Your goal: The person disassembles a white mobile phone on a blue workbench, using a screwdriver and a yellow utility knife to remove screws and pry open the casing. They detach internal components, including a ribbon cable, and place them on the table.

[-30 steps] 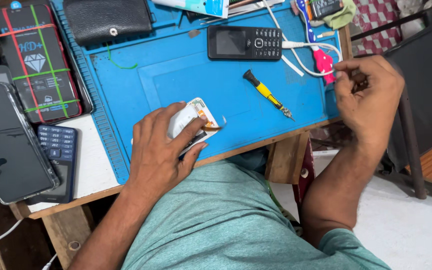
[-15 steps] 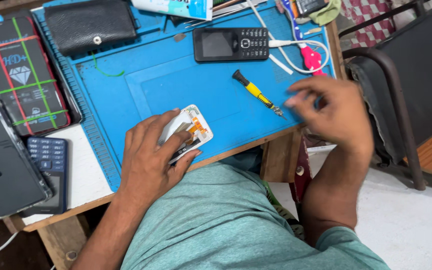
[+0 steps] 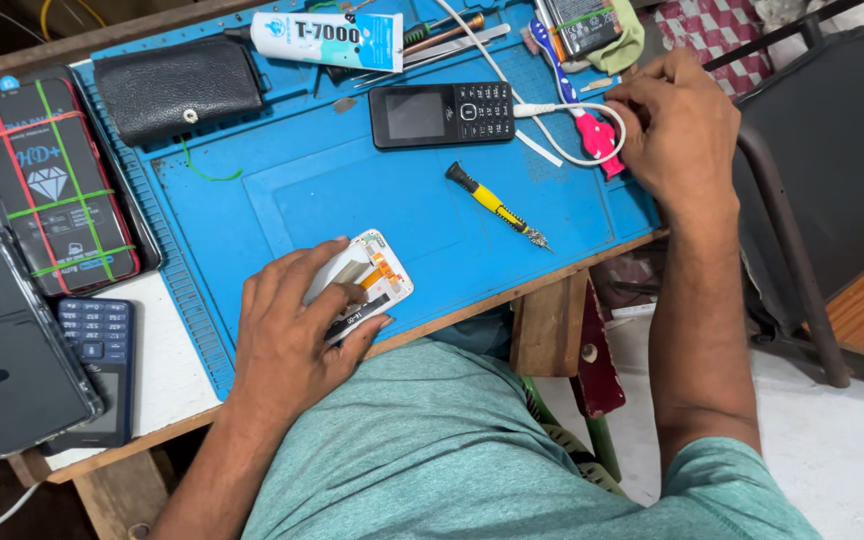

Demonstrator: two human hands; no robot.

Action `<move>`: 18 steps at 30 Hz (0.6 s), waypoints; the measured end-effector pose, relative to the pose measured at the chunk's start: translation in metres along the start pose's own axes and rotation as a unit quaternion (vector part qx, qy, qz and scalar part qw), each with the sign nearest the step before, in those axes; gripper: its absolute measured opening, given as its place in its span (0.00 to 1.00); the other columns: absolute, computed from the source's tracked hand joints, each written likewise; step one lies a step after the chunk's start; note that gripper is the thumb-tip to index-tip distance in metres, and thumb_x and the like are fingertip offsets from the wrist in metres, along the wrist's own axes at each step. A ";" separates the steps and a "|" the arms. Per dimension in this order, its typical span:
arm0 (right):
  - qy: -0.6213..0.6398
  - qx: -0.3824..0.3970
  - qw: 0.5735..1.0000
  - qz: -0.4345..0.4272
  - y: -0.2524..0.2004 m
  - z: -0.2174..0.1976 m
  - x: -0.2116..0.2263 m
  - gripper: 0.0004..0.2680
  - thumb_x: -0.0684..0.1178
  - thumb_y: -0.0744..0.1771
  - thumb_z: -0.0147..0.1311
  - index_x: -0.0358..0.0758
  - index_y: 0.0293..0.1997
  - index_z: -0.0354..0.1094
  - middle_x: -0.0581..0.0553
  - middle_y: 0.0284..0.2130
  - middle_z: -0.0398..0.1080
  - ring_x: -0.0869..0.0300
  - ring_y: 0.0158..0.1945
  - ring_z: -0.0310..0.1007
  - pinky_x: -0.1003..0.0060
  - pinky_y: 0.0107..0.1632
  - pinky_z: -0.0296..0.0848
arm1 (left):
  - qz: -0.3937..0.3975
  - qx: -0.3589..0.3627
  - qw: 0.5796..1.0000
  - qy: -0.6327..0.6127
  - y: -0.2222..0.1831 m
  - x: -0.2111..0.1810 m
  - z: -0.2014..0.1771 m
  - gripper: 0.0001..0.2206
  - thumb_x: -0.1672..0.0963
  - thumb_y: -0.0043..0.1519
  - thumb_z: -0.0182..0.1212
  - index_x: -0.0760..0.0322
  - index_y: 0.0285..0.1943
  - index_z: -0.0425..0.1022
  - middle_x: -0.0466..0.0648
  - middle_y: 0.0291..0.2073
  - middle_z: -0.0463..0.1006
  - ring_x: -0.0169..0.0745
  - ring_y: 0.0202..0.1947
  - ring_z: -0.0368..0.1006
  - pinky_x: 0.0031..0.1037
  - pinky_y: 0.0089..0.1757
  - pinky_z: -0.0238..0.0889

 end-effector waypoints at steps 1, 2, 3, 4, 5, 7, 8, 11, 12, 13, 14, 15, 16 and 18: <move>-0.001 -0.003 1.000 -0.002 -0.001 -0.001 0.002 0.03 0.45 0.68 0.68 0.41 0.43 0.80 0.48 0.40 0.73 0.53 0.41 0.76 0.59 0.42 0.73 | 0.000 0.001 1.000 0.002 0.000 0.000 0.000 0.16 0.49 0.51 0.76 0.62 0.39 0.81 0.53 0.62 0.74 0.53 0.60 0.67 0.42 0.54 0.59; -0.004 -0.006 1.000 -0.004 -0.001 -0.002 0.003 0.03 0.45 0.68 0.68 0.42 0.43 0.80 0.48 0.40 0.73 0.53 0.42 0.76 0.59 0.42 0.73 | 0.000 0.001 1.000 0.002 0.001 -0.001 0.001 0.16 0.49 0.51 0.76 0.62 0.39 0.81 0.53 0.62 0.74 0.53 0.60 0.67 0.42 0.54 0.59; -0.007 -0.009 1.000 -0.007 -0.001 -0.003 0.004 0.03 0.45 0.68 0.68 0.42 0.43 0.80 0.49 0.40 0.73 0.54 0.42 0.76 0.59 0.42 0.73 | 0.001 0.001 1.000 0.003 0.001 -0.001 0.001 0.17 0.49 0.51 0.76 0.62 0.39 0.81 0.53 0.62 0.74 0.53 0.60 0.67 0.42 0.54 0.59; -0.009 -0.006 1.000 -0.017 0.000 -0.002 0.006 0.03 0.45 0.68 0.68 0.42 0.43 0.80 0.48 0.40 0.73 0.53 0.42 0.76 0.59 0.42 0.73 | 0.001 0.000 1.000 0.003 0.001 -0.001 0.001 0.17 0.49 0.51 0.76 0.62 0.39 0.81 0.53 0.62 0.74 0.53 0.60 0.67 0.42 0.54 0.59; -0.011 -0.002 1.000 -0.027 0.001 -0.001 0.008 0.03 0.45 0.67 0.68 0.42 0.43 0.80 0.48 0.40 0.73 0.53 0.42 0.76 0.59 0.42 0.73 | 0.002 -0.001 1.000 0.003 0.000 0.000 0.001 0.17 0.49 0.51 0.76 0.62 0.39 0.81 0.53 0.61 0.74 0.52 0.60 0.67 0.42 0.54 0.59; -0.009 0.022 0.999 -0.025 0.003 0.002 0.006 0.04 0.45 0.67 0.68 0.42 0.43 0.80 0.47 0.40 0.73 0.53 0.41 0.76 0.59 0.41 0.72 | 0.000 -0.001 1.000 0.000 -0.002 0.001 0.002 0.17 0.49 0.51 0.76 0.62 0.39 0.81 0.53 0.61 0.74 0.52 0.60 0.67 0.42 0.54 0.60; -0.005 0.040 0.999 -0.013 0.005 0.004 0.003 0.04 0.45 0.67 0.69 0.42 0.43 0.79 0.47 0.40 0.72 0.53 0.39 0.76 0.58 0.39 0.72 | 0.000 0.000 1.000 -0.003 -0.003 0.002 0.002 0.17 0.49 0.51 0.76 0.62 0.39 0.81 0.54 0.61 0.74 0.52 0.60 0.67 0.42 0.54 0.60; 0.030 0.040 0.999 -0.018 0.009 0.000 0.000 0.03 0.44 0.68 0.68 0.41 0.43 0.79 0.47 0.40 0.73 0.54 0.40 0.76 0.59 0.43 0.73 | -0.001 0.003 1.000 -0.001 -0.002 0.002 0.002 0.17 0.48 0.51 0.76 0.63 0.39 0.82 0.55 0.61 0.74 0.53 0.60 0.67 0.43 0.53 0.60; 0.046 0.031 0.998 -0.027 0.012 -0.002 0.001 0.02 0.43 0.69 0.67 0.41 0.43 0.79 0.48 0.40 0.74 0.54 0.42 0.76 0.59 0.46 0.74 | -0.002 0.004 1.000 0.001 -0.001 0.002 0.002 0.18 0.48 0.51 0.76 0.63 0.39 0.82 0.56 0.61 0.73 0.54 0.60 0.67 0.43 0.53 0.59; 0.047 0.017 0.998 -0.036 0.015 -0.006 0.001 0.03 0.43 0.69 0.67 0.41 0.44 0.79 0.48 0.40 0.74 0.54 0.43 0.76 0.60 0.46 0.74 | -0.003 0.004 1.000 -0.003 0.001 0.002 0.001 0.17 0.48 0.51 0.76 0.63 0.39 0.82 0.56 0.61 0.73 0.54 0.59 0.67 0.43 0.52 0.60; 0.050 0.003 0.998 -0.043 0.017 -0.008 0.002 0.03 0.42 0.69 0.67 0.41 0.45 0.79 0.47 0.41 0.73 0.54 0.43 0.76 0.61 0.46 0.74 | -0.004 0.006 1.000 -0.006 0.000 0.001 0.000 0.17 0.49 0.51 0.75 0.63 0.39 0.82 0.56 0.61 0.73 0.55 0.59 0.67 0.42 0.52 0.60; 0.052 -0.010 0.997 -0.050 0.018 -0.009 0.005 0.04 0.42 0.69 0.67 0.41 0.47 0.79 0.47 0.41 0.73 0.54 0.44 0.76 0.62 0.47 0.74 | -0.006 0.007 1.000 -0.009 -0.001 0.000 -0.002 0.17 0.49 0.51 0.75 0.63 0.39 0.82 0.56 0.61 0.73 0.55 0.59 0.67 0.42 0.51 0.60; 0.035 -0.008 0.997 -0.067 0.019 -0.008 0.007 0.04 0.41 0.68 0.67 0.40 0.46 0.79 0.46 0.41 0.73 0.53 0.44 0.76 0.61 0.45 0.74 | -0.003 0.001 1.000 -0.011 0.000 -0.001 -0.004 0.16 0.49 0.52 0.75 0.62 0.39 0.82 0.56 0.62 0.73 0.55 0.59 0.67 0.42 0.52 0.60; 0.002 -0.004 0.995 -0.103 0.021 -0.007 0.012 0.05 0.40 0.65 0.67 0.38 0.44 0.80 0.44 0.41 0.73 0.51 0.42 0.75 0.59 0.42 0.73 | 0.002 -0.010 1.000 -0.014 0.001 -0.003 -0.006 0.15 0.49 0.53 0.75 0.61 0.38 0.82 0.56 0.62 0.73 0.55 0.60 0.67 0.43 0.54 0.60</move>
Point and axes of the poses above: each hand's wrist, its own y-axis towards the middle knuckle, its own z-axis out of the palm, x = y × z, the point moved 9 cm from there along y, towards the middle knuckle
